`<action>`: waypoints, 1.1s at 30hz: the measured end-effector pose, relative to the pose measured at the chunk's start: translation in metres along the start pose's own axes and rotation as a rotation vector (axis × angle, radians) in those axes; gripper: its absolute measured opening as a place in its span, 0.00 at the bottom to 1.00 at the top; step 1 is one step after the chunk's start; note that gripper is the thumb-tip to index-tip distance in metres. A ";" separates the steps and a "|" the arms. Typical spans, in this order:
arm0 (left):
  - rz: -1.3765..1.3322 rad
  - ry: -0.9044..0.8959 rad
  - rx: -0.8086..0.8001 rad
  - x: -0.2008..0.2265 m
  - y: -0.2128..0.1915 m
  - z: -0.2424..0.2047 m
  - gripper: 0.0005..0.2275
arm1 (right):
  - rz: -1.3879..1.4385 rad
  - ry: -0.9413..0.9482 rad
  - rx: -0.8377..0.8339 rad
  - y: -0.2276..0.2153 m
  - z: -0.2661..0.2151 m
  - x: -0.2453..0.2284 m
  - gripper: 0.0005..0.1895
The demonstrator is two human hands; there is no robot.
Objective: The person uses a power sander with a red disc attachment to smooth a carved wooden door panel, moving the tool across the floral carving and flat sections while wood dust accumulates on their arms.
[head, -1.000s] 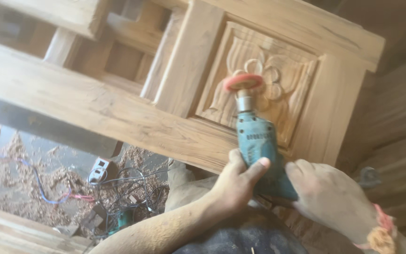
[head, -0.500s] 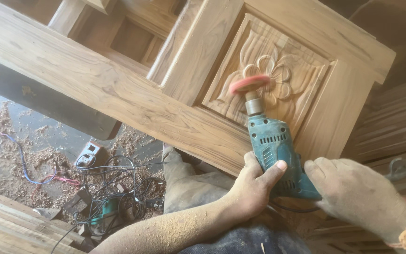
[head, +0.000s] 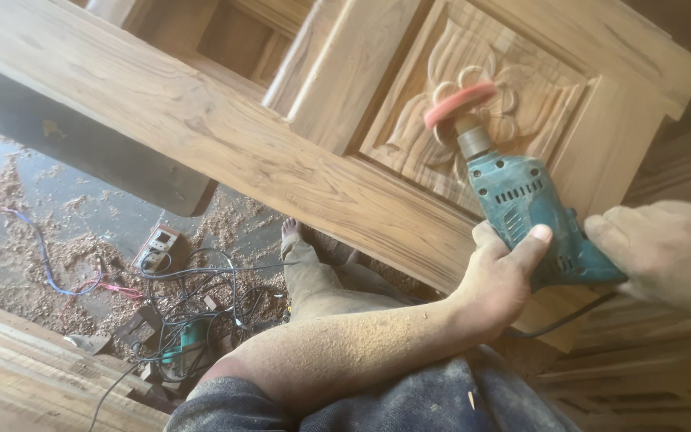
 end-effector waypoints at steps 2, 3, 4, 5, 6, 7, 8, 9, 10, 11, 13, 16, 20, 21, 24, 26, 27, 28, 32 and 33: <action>-0.060 0.058 -0.012 0.000 0.004 -0.003 0.26 | -0.075 -0.050 -0.056 -0.003 0.002 -0.002 0.43; -0.053 0.035 -0.019 -0.001 0.004 -0.004 0.26 | -0.081 -0.080 -0.042 -0.008 0.002 -0.004 0.43; -0.046 0.013 -0.024 -0.002 0.003 -0.006 0.25 | -0.088 -0.111 -0.029 -0.014 0.003 -0.006 0.44; -0.039 -0.010 -0.030 -0.004 0.002 -0.008 0.25 | -0.065 -0.145 0.026 -0.021 0.003 -0.009 0.45; -0.040 -0.003 -0.036 -0.003 0.001 -0.007 0.25 | -0.065 -0.149 0.043 -0.026 0.006 -0.010 0.45; -0.042 0.003 -0.042 -0.003 0.000 -0.005 0.25 | -0.066 -0.152 0.060 -0.030 0.008 -0.010 0.45; -0.044 0.013 -0.047 -0.001 -0.001 -0.002 0.25 | -0.094 -0.124 0.040 -0.032 0.013 -0.008 0.44; -0.075 0.040 -0.047 0.000 -0.002 0.003 0.25 | -0.104 -0.089 0.030 -0.033 0.015 -0.007 0.43; -0.107 0.075 -0.047 0.003 -0.002 0.010 0.25 | -0.121 -0.056 0.021 -0.035 0.018 -0.004 0.42; -0.140 0.109 -0.046 0.005 -0.002 0.016 0.25 | -0.120 -0.017 0.023 -0.038 0.021 -0.002 0.41; -0.115 0.161 0.007 0.007 -0.002 0.028 0.26 | -0.124 0.014 0.057 -0.044 0.025 0.002 0.40; -0.122 0.193 0.041 0.008 -0.004 0.041 0.25 | -0.164 0.019 0.094 -0.057 0.032 0.013 0.38; -0.279 0.251 -0.024 0.010 -0.004 0.051 0.25 | -0.236 0.030 0.056 -0.066 0.041 0.017 0.39; -0.253 0.231 -0.027 0.008 -0.005 0.052 0.25 | -0.243 0.028 0.067 -0.068 0.042 0.017 0.40; -0.243 0.209 -0.035 0.006 -0.006 0.052 0.24 | -0.185 0.009 0.051 -0.071 0.040 0.013 0.41; -0.311 0.236 -0.057 0.007 0.000 0.049 0.24 | -0.191 0.033 0.026 -0.070 0.040 0.013 0.39; -0.306 0.233 -0.058 0.007 0.000 0.049 0.24 | -0.202 0.054 0.009 -0.069 0.039 0.014 0.37; -0.301 0.229 -0.060 0.009 0.000 0.049 0.25 | -0.196 0.043 0.018 -0.069 0.038 0.015 0.36; -0.151 0.232 -0.090 0.016 -0.009 0.039 0.25 | -0.172 0.036 -0.059 -0.066 0.036 0.008 0.31; -0.152 0.201 -0.097 0.016 -0.012 0.036 0.25 | -0.167 0.041 -0.108 -0.064 0.036 0.003 0.30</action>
Point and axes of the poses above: each hand's wrist, its own z-axis towards the middle knuckle, its own y-axis out of the palm, x = y × z, the point moved 5 cm from there along z, towards the middle knuckle, and after that the axes turned 7 degrees about -x, right-handed, at the moved point
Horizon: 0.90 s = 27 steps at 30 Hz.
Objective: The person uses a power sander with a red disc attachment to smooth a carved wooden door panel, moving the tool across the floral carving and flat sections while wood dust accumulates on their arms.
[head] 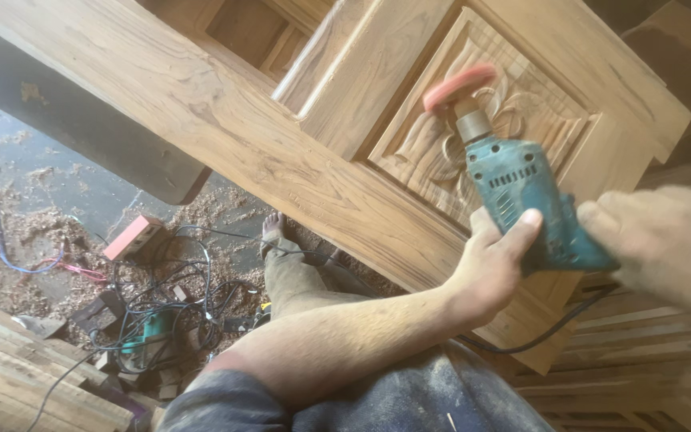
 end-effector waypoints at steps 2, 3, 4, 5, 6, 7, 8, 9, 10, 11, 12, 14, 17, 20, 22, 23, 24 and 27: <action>-0.007 -0.061 -0.004 0.003 -0.007 -0.008 0.25 | -0.027 -0.004 0.082 -0.008 -0.005 -0.016 0.32; -0.013 -0.047 -0.023 0.006 -0.009 -0.012 0.25 | -0.039 -0.006 0.124 -0.013 -0.008 -0.026 0.33; -0.018 -0.033 -0.042 0.009 -0.011 -0.017 0.26 | -0.059 0.024 0.092 -0.014 -0.011 -0.034 0.32; -0.020 -0.015 -0.062 0.012 -0.012 -0.019 0.26 | -0.081 0.055 0.064 -0.016 -0.013 -0.042 0.31; -0.027 -0.013 -0.064 0.014 -0.014 -0.020 0.26 | -0.103 0.086 0.037 -0.020 -0.012 -0.046 0.30; -0.033 -0.015 -0.071 0.014 -0.015 -0.021 0.26 | -0.117 0.105 -0.006 -0.022 -0.012 -0.048 0.29; -0.039 -0.017 -0.078 0.014 -0.015 -0.021 0.26 | -0.131 0.125 -0.049 -0.024 -0.014 -0.050 0.27; -0.065 -0.026 -0.072 0.012 -0.015 -0.020 0.26 | -0.144 0.147 -0.094 -0.025 -0.015 -0.051 0.25; -0.091 -0.036 -0.067 0.011 -0.014 -0.018 0.27 | -0.120 0.150 -0.066 -0.028 -0.016 -0.053 0.27; -0.116 -0.042 -0.062 0.011 -0.014 -0.015 0.27 | -0.100 0.154 -0.035 -0.032 -0.016 -0.054 0.30; -0.072 -0.055 -0.053 0.010 -0.015 -0.014 0.27 | -0.079 0.158 -0.004 -0.034 -0.016 -0.053 0.32; 0.013 -0.081 -0.028 0.010 -0.018 -0.013 0.26 | -0.069 0.136 0.075 -0.038 -0.017 -0.059 0.38; 0.069 -0.132 -0.026 0.006 -0.015 -0.006 0.26 | -0.020 0.234 -0.044 -0.030 -0.021 -0.059 0.36; 0.113 -0.096 0.049 0.009 -0.010 0.009 0.27 | 0.038 0.305 -0.033 -0.025 -0.021 -0.053 0.32; 0.154 -0.109 0.055 0.014 -0.009 0.016 0.27 | 0.047 0.328 0.034 -0.027 -0.019 -0.047 0.30; 0.170 -0.116 0.064 0.015 -0.010 0.016 0.27 | 0.043 0.332 0.049 -0.025 -0.018 -0.047 0.29; 0.147 -0.105 0.060 0.016 -0.012 0.015 0.27 | 0.040 0.335 0.063 -0.024 -0.016 -0.046 0.29; 0.093 -0.079 0.056 0.012 -0.020 0.003 0.27 | 0.110 0.235 0.156 -0.019 -0.013 -0.054 0.26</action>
Point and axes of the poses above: each hand's wrist, its own z-axis towards the middle knuckle, its own y-axis out of the palm, x = y × z, the point moved 5 cm from there along z, towards the middle knuckle, and after that the axes turned 7 degrees about -x, right-handed, at the moved point
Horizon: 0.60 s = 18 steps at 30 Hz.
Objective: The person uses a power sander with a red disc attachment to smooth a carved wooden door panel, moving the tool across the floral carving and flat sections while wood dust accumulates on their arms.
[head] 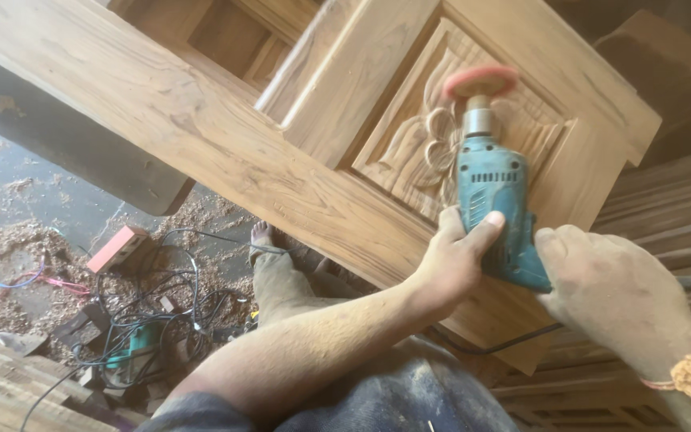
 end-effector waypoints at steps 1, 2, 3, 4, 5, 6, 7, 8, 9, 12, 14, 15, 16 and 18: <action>-0.010 0.015 0.001 -0.002 -0.002 -0.003 0.26 | -0.009 -0.033 0.015 0.000 0.000 0.000 0.29; -0.023 0.031 0.005 -0.003 -0.004 -0.006 0.26 | -0.019 -0.070 0.029 -0.001 0.001 0.000 0.32; -0.034 0.015 0.013 -0.005 -0.004 -0.008 0.26 | -0.028 -0.107 0.044 -0.002 0.000 -0.001 0.35; -0.043 0.013 0.019 -0.004 -0.002 -0.005 0.26 | -0.012 -0.084 0.031 -0.004 0.000 -0.001 0.31; -0.052 0.011 0.024 -0.002 -0.001 -0.005 0.26 | 0.005 -0.060 0.019 -0.006 0.000 -0.001 0.27; -0.044 -0.006 0.023 0.000 0.000 -0.005 0.26 | 0.017 -0.038 0.007 -0.008 0.001 0.001 0.24; -0.035 -0.023 0.021 0.001 0.002 -0.005 0.26 | 0.002 -0.025 -0.030 -0.008 0.002 0.002 0.24; -0.026 -0.049 0.018 0.000 0.003 -0.007 0.26 | -0.008 -0.008 -0.072 -0.007 0.001 0.003 0.25; -0.011 -0.059 0.025 0.000 0.003 -0.007 0.27 | -0.017 0.009 -0.115 -0.004 0.000 0.004 0.26; 0.020 -0.077 0.026 -0.003 0.007 -0.006 0.27 | -0.004 0.015 -0.115 -0.003 -0.006 0.003 0.27; 0.021 -0.070 0.011 -0.004 0.010 -0.002 0.28 | -0.015 0.045 -0.095 -0.005 -0.008 0.004 0.25; 0.022 -0.077 0.001 -0.003 0.010 0.002 0.28 | -0.019 0.061 -0.085 -0.006 -0.007 0.004 0.23; 0.025 -0.087 -0.010 0.000 0.009 0.008 0.27 | -0.042 0.061 -0.094 -0.007 -0.006 0.003 0.25; 0.052 -0.092 -0.007 0.005 0.009 0.010 0.27 | -0.089 0.058 -0.112 -0.012 -0.001 0.002 0.28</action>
Point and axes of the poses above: each hand's wrist, its own z-axis towards the middle knuckle, its own y-axis out of the palm, x = y × z, the point moved 5 cm from there along z, towards the middle knuckle, and after that the axes turned 7 degrees about -x, right-handed, at the moved point
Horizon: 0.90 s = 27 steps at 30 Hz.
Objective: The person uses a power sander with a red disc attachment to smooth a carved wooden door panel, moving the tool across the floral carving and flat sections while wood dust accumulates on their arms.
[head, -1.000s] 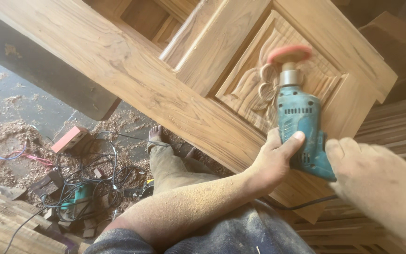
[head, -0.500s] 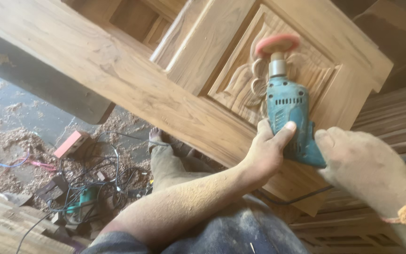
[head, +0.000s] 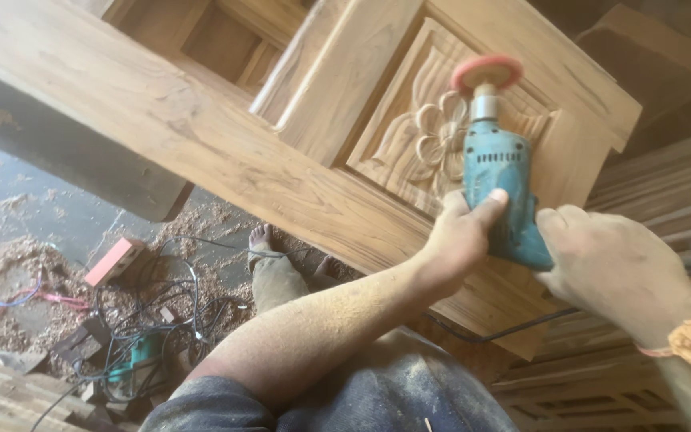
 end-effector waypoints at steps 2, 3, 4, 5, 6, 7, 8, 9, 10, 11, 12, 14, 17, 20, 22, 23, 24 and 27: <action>0.046 0.007 0.034 0.006 -0.004 -0.005 0.26 | 0.088 -0.013 -0.006 -0.007 0.001 -0.005 0.26; 0.067 -0.008 0.040 0.007 -0.007 -0.010 0.26 | 0.132 -0.021 -0.009 -0.010 0.002 -0.009 0.25; 0.090 -0.024 0.044 0.007 -0.012 -0.018 0.25 | 0.161 -0.043 0.034 -0.014 0.002 -0.016 0.24; 0.113 -0.041 0.049 0.007 -0.017 -0.026 0.25 | 0.191 -0.064 0.077 -0.018 0.002 -0.023 0.24; 0.083 -0.034 0.039 0.009 -0.020 -0.031 0.25 | 0.220 -0.075 0.123 -0.023 0.001 -0.027 0.24; 0.052 -0.028 0.029 0.011 -0.022 -0.036 0.24 | 0.238 -0.079 0.145 -0.026 0.000 -0.029 0.25; 0.021 -0.021 0.021 0.013 -0.025 -0.038 0.24 | 0.255 -0.087 0.167 -0.030 -0.001 -0.031 0.26; 0.016 -0.020 0.029 0.015 -0.027 -0.038 0.24 | 0.273 -0.094 0.189 -0.033 -0.002 -0.033 0.27; 0.016 -0.020 0.035 0.018 -0.029 -0.037 0.24 | 0.283 -0.066 0.163 -0.033 0.000 -0.035 0.25; 0.016 -0.020 0.042 0.021 -0.031 -0.037 0.24 | 0.293 -0.038 0.138 -0.033 0.002 -0.035 0.23; 0.053 -0.034 0.038 0.025 -0.032 -0.036 0.24 | 0.300 -0.016 0.111 -0.033 0.004 -0.036 0.20; 0.126 -0.054 0.034 0.035 -0.035 -0.032 0.24 | 0.340 0.060 -0.001 -0.028 0.007 -0.041 0.21; 0.388 -0.179 0.075 0.046 -0.039 -0.032 0.24 | 0.404 0.164 -0.030 -0.028 0.005 -0.048 0.20; 0.427 -0.161 0.030 0.054 -0.032 -0.027 0.25 | 0.451 0.252 -0.075 -0.026 0.002 -0.048 0.19; 0.524 -0.209 0.034 0.056 -0.030 -0.024 0.26 | 0.489 0.300 -0.100 -0.026 0.001 -0.047 0.19; 0.574 -0.230 0.033 0.058 -0.030 -0.022 0.27 | 0.515 0.319 -0.096 -0.027 0.001 -0.046 0.19; 0.580 -0.234 0.028 0.060 -0.029 -0.022 0.27 | 0.541 0.337 -0.095 -0.028 0.001 -0.045 0.19; 0.601 -0.232 0.012 0.071 -0.033 -0.019 0.27 | 0.547 0.338 -0.052 -0.036 0.008 -0.049 0.20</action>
Point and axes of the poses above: each hand's wrist, its own z-axis towards the middle knuckle, its own y-axis out of the palm, x = y × z, the point moved 5 cm from there along z, towards the middle knuckle, and after that the axes turned 7 degrees about -x, right-handed, at the moved point
